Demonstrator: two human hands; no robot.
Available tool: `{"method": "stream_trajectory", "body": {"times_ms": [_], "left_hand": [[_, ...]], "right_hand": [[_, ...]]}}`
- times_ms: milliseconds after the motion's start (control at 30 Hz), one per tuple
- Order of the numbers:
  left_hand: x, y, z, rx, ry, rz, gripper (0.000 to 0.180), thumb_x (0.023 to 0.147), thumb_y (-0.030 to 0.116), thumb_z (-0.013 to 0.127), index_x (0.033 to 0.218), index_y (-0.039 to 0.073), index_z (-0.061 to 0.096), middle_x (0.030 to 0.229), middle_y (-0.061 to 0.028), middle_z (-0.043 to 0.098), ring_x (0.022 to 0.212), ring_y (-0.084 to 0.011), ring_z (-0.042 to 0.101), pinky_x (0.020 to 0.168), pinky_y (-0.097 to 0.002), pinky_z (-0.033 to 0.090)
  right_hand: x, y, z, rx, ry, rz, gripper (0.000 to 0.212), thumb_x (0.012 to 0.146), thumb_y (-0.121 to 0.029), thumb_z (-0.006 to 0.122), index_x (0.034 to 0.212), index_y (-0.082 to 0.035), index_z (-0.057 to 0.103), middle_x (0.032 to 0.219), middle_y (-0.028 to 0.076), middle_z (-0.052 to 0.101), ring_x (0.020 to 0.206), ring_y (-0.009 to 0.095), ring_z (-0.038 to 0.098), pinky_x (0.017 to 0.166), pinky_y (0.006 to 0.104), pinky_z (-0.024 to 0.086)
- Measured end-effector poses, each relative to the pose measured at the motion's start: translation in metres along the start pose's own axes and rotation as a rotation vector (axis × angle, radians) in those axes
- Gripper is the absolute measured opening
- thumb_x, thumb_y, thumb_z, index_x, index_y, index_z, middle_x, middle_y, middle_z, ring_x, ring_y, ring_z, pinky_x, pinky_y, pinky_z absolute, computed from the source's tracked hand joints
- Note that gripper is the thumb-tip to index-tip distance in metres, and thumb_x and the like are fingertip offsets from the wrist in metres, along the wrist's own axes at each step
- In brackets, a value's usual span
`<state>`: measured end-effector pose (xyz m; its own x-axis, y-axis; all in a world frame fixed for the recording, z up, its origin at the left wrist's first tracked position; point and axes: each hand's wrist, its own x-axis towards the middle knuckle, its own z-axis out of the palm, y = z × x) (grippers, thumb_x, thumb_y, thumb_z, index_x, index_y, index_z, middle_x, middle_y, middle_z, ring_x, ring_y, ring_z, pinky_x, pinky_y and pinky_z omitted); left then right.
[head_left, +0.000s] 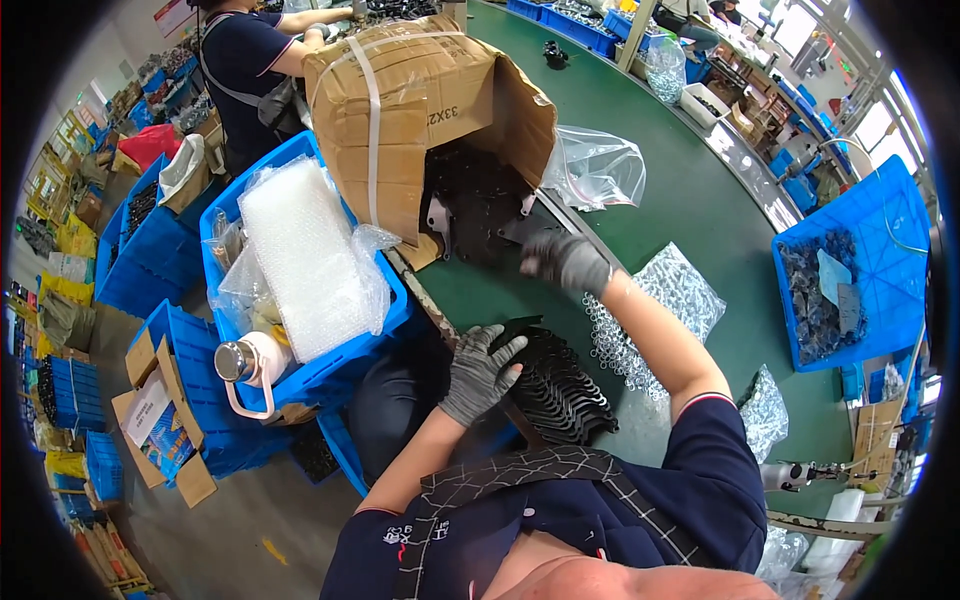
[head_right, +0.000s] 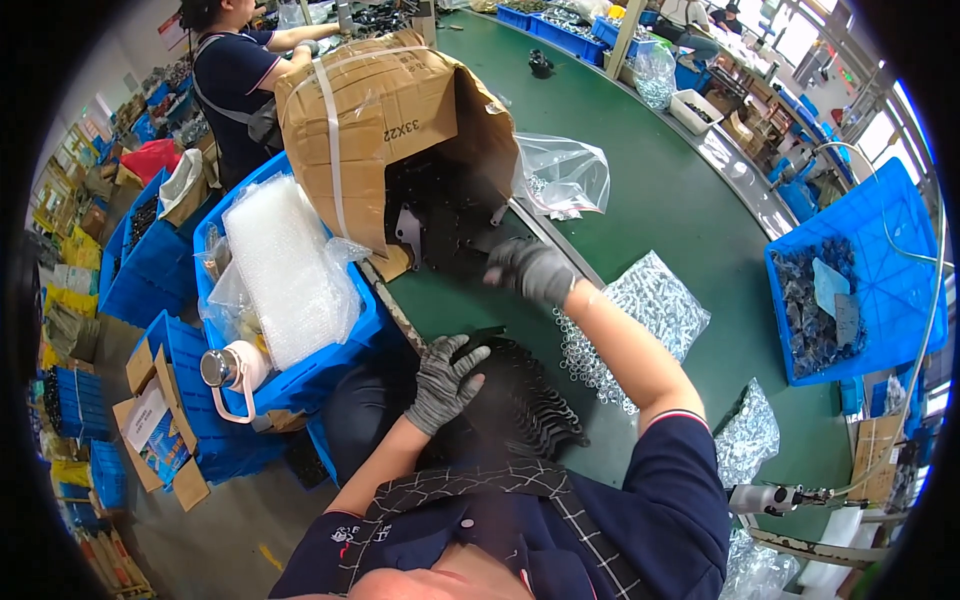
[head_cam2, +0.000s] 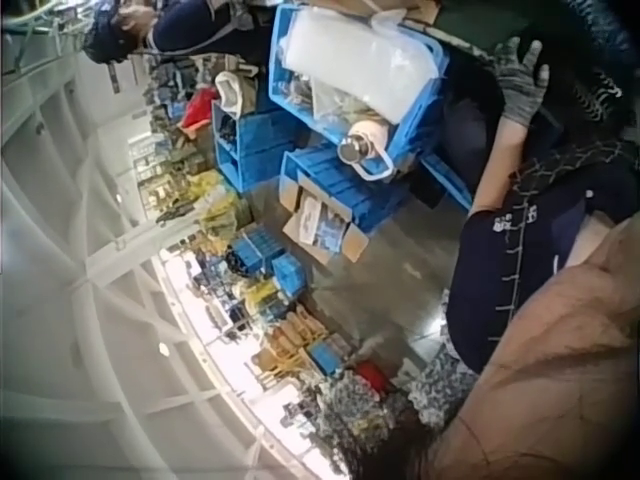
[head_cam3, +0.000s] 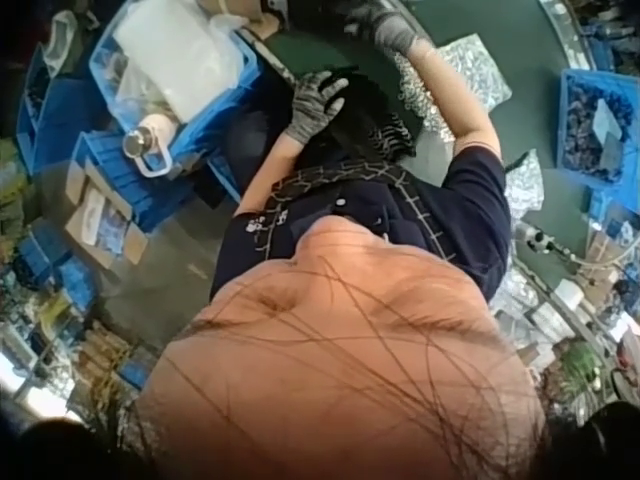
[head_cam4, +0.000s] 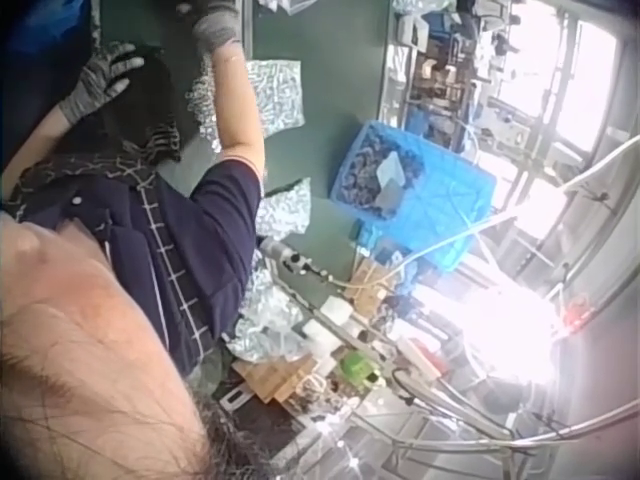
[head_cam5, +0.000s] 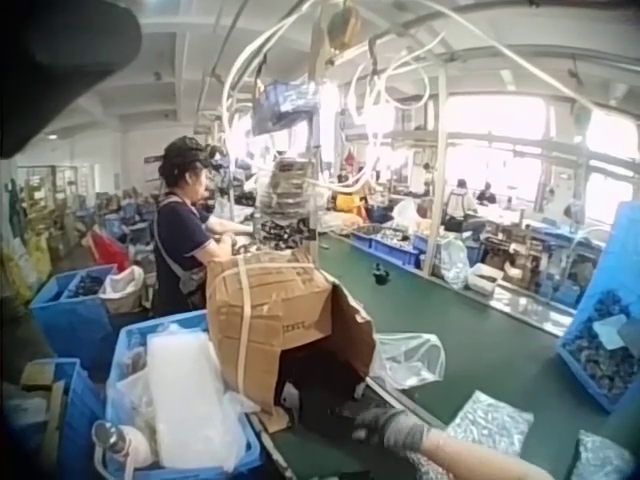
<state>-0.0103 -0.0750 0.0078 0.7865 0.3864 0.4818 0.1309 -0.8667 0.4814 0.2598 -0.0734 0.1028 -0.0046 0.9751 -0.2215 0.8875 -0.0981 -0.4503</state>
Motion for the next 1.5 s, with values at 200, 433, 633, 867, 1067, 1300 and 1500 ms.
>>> {"method": "stream_trajectory", "body": {"times_ms": [200, 433, 633, 867, 1067, 1300, 1500], "left_hand": [[0.004, 0.003, 0.017, -0.137, 0.011, -0.107, 0.052, 0.082, 0.036, 0.066, 0.126, 0.009, 0.061, 0.13, -0.0205, 0.051, 0.119, -0.0402, 0.049, 0.105, -0.0497, 0.036], [-0.001, -0.001, 0.006, 0.072, 0.142, -0.041, 0.052, 0.083, 0.038, 0.066, 0.125, 0.007, 0.061, 0.131, -0.02, 0.05, 0.122, -0.041, 0.047, 0.107, -0.0512, 0.033], [0.001, -0.006, 0.012, 0.047, 0.141, -0.007, 0.055, 0.082, 0.038, 0.066, 0.128, 0.007, 0.059, 0.131, -0.0199, 0.051, 0.122, -0.0409, 0.047, 0.107, -0.051, 0.033], [0.0, -0.003, 0.006, -0.049, -0.003, -0.009, 0.058, 0.081, 0.036, 0.067, 0.131, 0.008, 0.056, 0.13, -0.0196, 0.051, 0.121, -0.0399, 0.047, 0.106, -0.0498, 0.035], [-0.003, -0.003, 0.01, -0.114, 0.04, -0.119, 0.059, 0.078, 0.038, 0.069, 0.129, 0.01, 0.058, 0.133, -0.0205, 0.048, 0.125, -0.0386, 0.046, 0.108, -0.0505, 0.032], [0.008, 0.004, -0.004, 0.092, 0.135, -0.084, 0.061, 0.077, 0.042, 0.07, 0.128, 0.011, 0.06, 0.141, -0.0209, 0.044, 0.133, -0.0385, 0.039, 0.113, -0.0533, 0.022], [0.004, -0.016, -0.001, 0.025, 0.011, 0.008, 0.064, 0.075, 0.043, 0.071, 0.129, 0.012, 0.059, 0.137, -0.0174, 0.048, 0.13, -0.0361, 0.042, 0.112, -0.0532, 0.023]], "right_hand": [[0.056, 0.108, 0.033, -0.646, 0.52, 0.032, 0.044, 0.081, -0.02, 0.059, 0.123, -0.007, 0.057, 0.13, 0.018, 0.055, 0.122, 0.037, 0.051, 0.098, 0.044, 0.045], [-0.004, -0.013, -0.027, -0.666, 0.079, -0.021, 0.035, 0.083, -0.017, 0.056, 0.116, -0.007, 0.06, 0.106, 0.016, 0.065, 0.096, 0.032, 0.064, 0.08, 0.0402, 0.051], [-0.046, -0.023, 0.012, -0.208, 0.067, -0.296, 0.025, 0.086, -0.023, 0.057, 0.106, -0.01, 0.064, 0.092, 0.012, 0.067, 0.082, 0.032, 0.066, 0.072, 0.0397, 0.051], [0.01, -0.022, 0.043, -0.42, 0.116, -0.08, 0.031, 0.084, -0.036, 0.065, 0.099, -0.008, 0.067, 0.089, 0.016, 0.067, 0.086, 0.033, 0.067, 0.075, 0.0425, 0.051], [0.022, -0.019, 0.041, -0.266, 0.044, -0.048, 0.034, 0.077, -0.03, 0.073, 0.104, -0.01, 0.065, 0.083, 0.011, 0.068, 0.08, 0.035, 0.066, 0.07, 0.0404, 0.052], [-0.017, 0.007, 0.028, 0.152, 0.095, -0.194, 0.028, 0.079, -0.013, 0.064, 0.108, -0.012, 0.066, 0.09, 0.013, 0.07, 0.082, 0.033, 0.067, 0.074, 0.0408, 0.052], [-0.048, 0.011, 0.011, 0.15, -0.017, -0.573, 0.039, 0.078, -0.008, 0.065, 0.117, -0.012, 0.064, 0.102, 0.013, 0.068, 0.091, 0.031, 0.065, 0.083, 0.0393, 0.051]]}}
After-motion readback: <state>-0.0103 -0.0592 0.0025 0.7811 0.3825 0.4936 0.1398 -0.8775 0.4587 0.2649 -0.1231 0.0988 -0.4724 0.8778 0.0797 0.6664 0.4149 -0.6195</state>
